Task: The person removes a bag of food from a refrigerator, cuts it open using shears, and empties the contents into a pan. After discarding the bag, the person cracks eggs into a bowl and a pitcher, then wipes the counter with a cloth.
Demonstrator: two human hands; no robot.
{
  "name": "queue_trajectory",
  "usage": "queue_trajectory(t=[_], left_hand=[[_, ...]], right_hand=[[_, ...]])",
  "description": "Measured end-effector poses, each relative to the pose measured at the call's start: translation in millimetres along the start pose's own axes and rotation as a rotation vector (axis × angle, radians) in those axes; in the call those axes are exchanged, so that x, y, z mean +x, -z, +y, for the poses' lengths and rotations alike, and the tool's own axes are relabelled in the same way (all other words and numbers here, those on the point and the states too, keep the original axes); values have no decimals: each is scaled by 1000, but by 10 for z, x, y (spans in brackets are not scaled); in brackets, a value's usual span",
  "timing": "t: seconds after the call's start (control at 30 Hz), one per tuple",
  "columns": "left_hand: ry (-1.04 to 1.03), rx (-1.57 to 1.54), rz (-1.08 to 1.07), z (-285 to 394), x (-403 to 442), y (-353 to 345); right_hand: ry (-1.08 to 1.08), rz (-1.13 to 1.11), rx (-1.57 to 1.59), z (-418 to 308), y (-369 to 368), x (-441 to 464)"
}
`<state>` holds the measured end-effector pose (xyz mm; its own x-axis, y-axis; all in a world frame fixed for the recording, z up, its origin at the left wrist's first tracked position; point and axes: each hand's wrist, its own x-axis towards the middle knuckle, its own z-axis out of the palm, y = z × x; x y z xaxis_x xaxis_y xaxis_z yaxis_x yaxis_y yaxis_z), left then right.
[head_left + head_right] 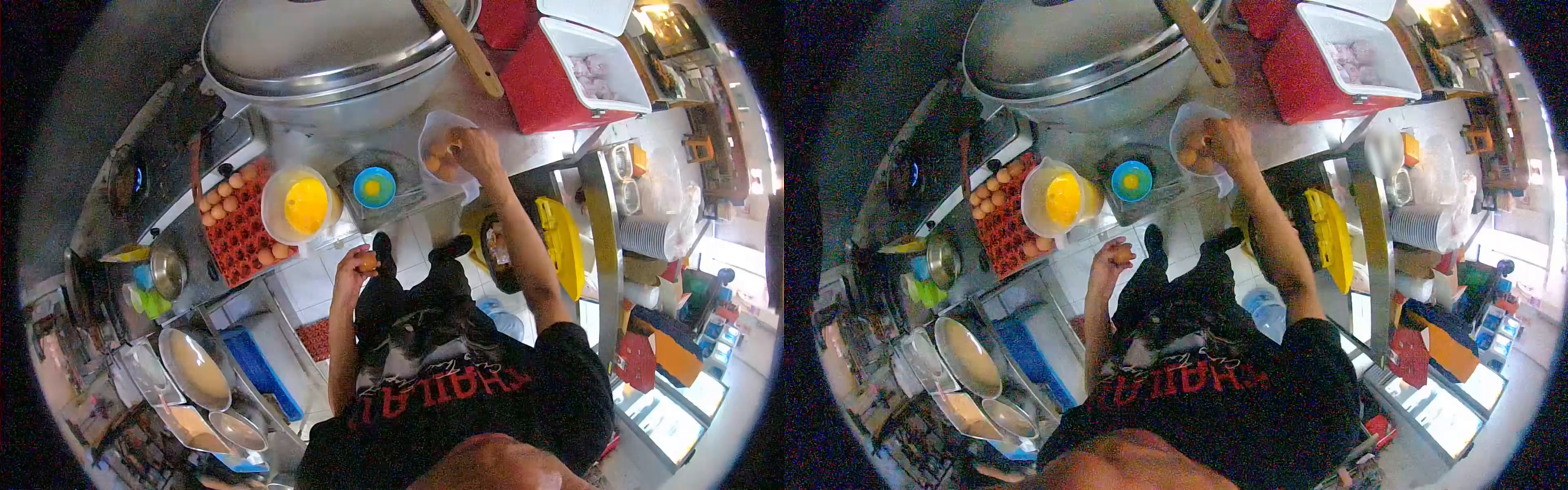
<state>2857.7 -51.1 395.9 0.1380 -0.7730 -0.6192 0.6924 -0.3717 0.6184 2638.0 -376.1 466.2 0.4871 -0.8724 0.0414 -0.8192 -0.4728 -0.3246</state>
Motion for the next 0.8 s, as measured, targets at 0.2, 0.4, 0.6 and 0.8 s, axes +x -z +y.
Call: queue_trajectory(t=[0.2, 0.4, 0.6, 0.8], left_hand=[[-60, 31, -12, 65, -31, -29], [-94, 37, 46, 94, -154, -27], [-46, 33, 19, 53, -32, -44], [-6, 96, -23, 151, 87, -265]], right_hand=[[80, -66, -249, 100, -515, 247], [88, -187, -90, 128, -36, 224], [77, -29, 111, 118, 249, 57], [26, 158, 231, 12, 218, -181]])
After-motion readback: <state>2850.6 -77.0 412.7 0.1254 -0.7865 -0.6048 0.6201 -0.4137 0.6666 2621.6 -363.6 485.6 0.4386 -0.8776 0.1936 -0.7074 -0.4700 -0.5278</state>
